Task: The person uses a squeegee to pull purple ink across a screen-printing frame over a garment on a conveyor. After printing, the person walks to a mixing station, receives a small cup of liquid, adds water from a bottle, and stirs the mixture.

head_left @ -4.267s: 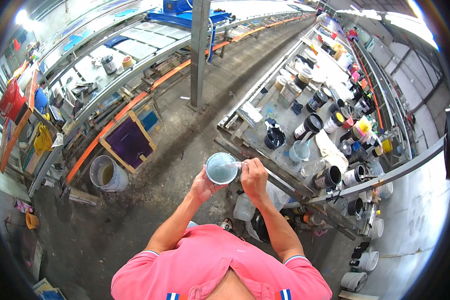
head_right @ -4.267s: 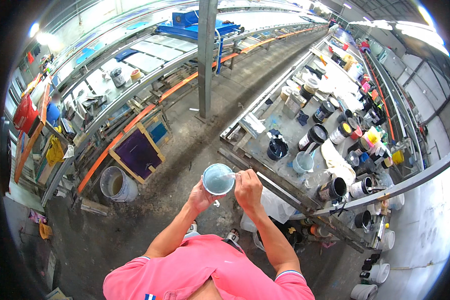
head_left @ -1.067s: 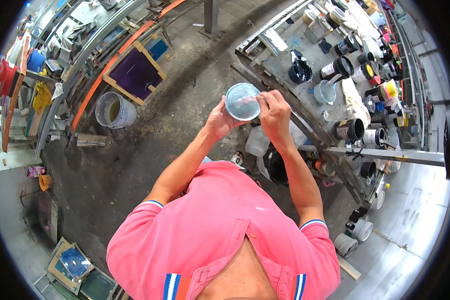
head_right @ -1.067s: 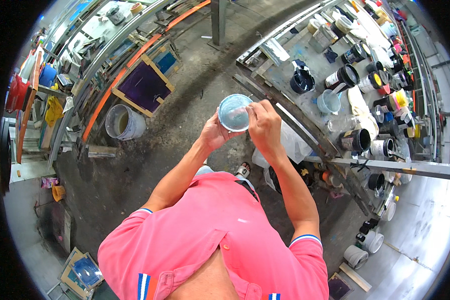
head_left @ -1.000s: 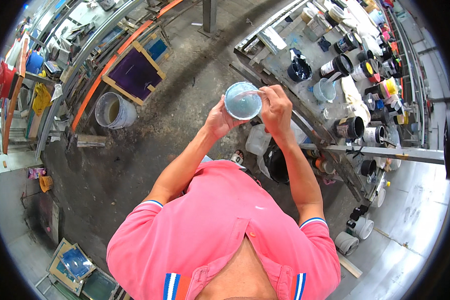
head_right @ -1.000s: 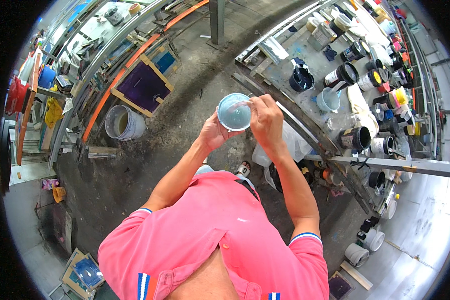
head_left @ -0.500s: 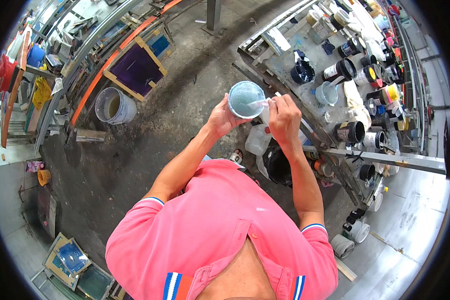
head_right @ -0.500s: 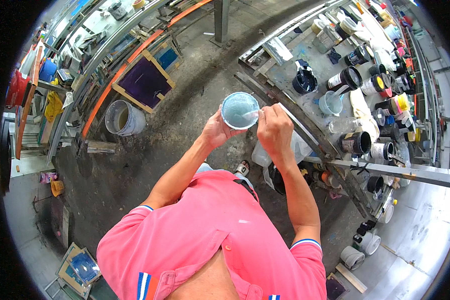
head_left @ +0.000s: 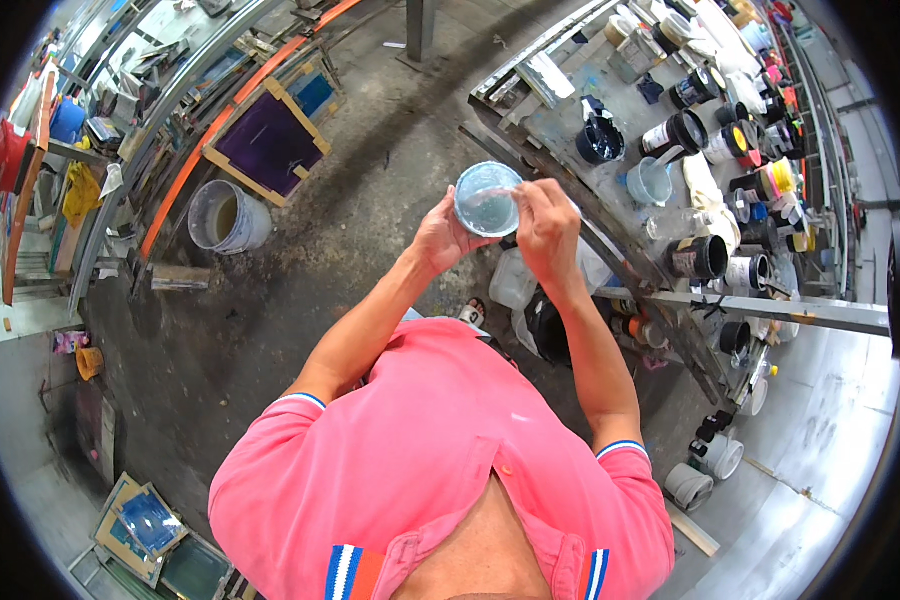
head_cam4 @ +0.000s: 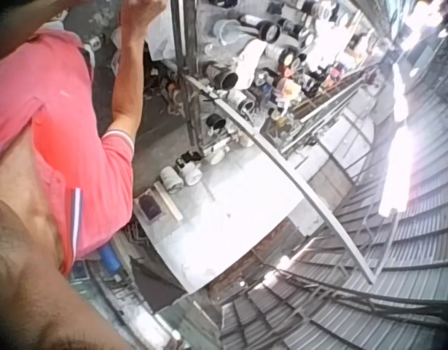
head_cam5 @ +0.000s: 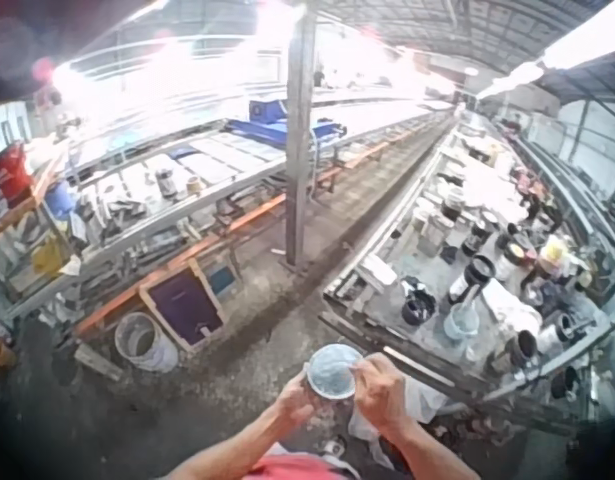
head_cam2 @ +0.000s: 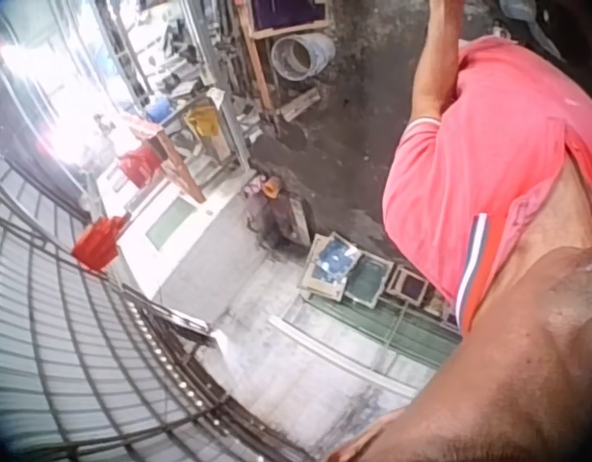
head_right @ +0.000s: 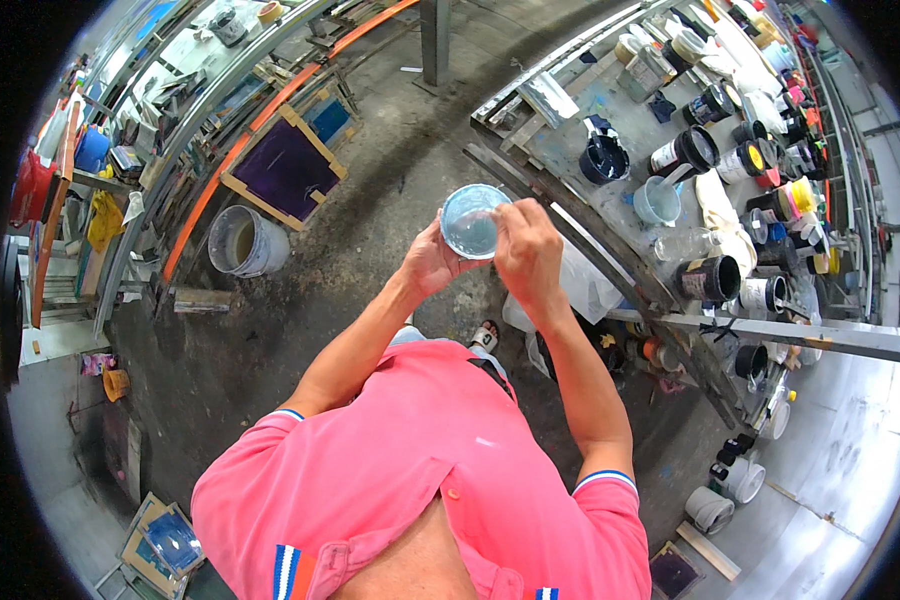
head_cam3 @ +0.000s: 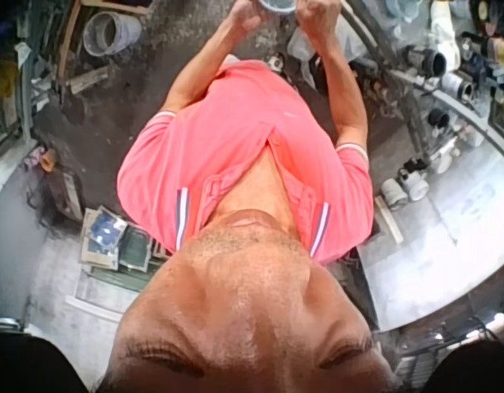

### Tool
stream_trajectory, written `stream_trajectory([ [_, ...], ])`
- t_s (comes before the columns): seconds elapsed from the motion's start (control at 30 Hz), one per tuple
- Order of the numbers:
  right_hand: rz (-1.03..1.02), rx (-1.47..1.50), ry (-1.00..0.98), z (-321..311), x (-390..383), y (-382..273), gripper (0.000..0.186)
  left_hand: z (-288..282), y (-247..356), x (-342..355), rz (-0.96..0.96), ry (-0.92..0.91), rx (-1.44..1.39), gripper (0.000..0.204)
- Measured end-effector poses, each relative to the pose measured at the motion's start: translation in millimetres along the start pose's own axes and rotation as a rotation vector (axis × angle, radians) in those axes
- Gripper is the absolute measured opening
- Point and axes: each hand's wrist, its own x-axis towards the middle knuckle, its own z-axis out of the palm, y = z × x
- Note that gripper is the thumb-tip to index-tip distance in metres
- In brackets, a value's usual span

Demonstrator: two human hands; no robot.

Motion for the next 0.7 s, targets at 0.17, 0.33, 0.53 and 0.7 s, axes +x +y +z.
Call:
stream_trajectory([
  [0.17, 0.042, -0.139, -0.047, -23, -7, 1, 0.006, 9, 5, -1, 0.003, 0.0, -0.003, 0.06],
  [0.33, 0.026, -0.051, 0.021, 1, 2, 6, 0.007, 6, 3, -1, 0.012, 0.008, -0.004, 0.061],
  [0.53, 0.007, -0.146, -0.099, -22, -11, -11, 0.007, 3, 6, 1, 0.019, 0.006, -0.001, 0.061],
  [0.7, 0.032, -0.059, 0.038, -1, -2, -3, 0.004, 6, 7, 0, 0.033, -0.048, -0.009, 0.061],
])
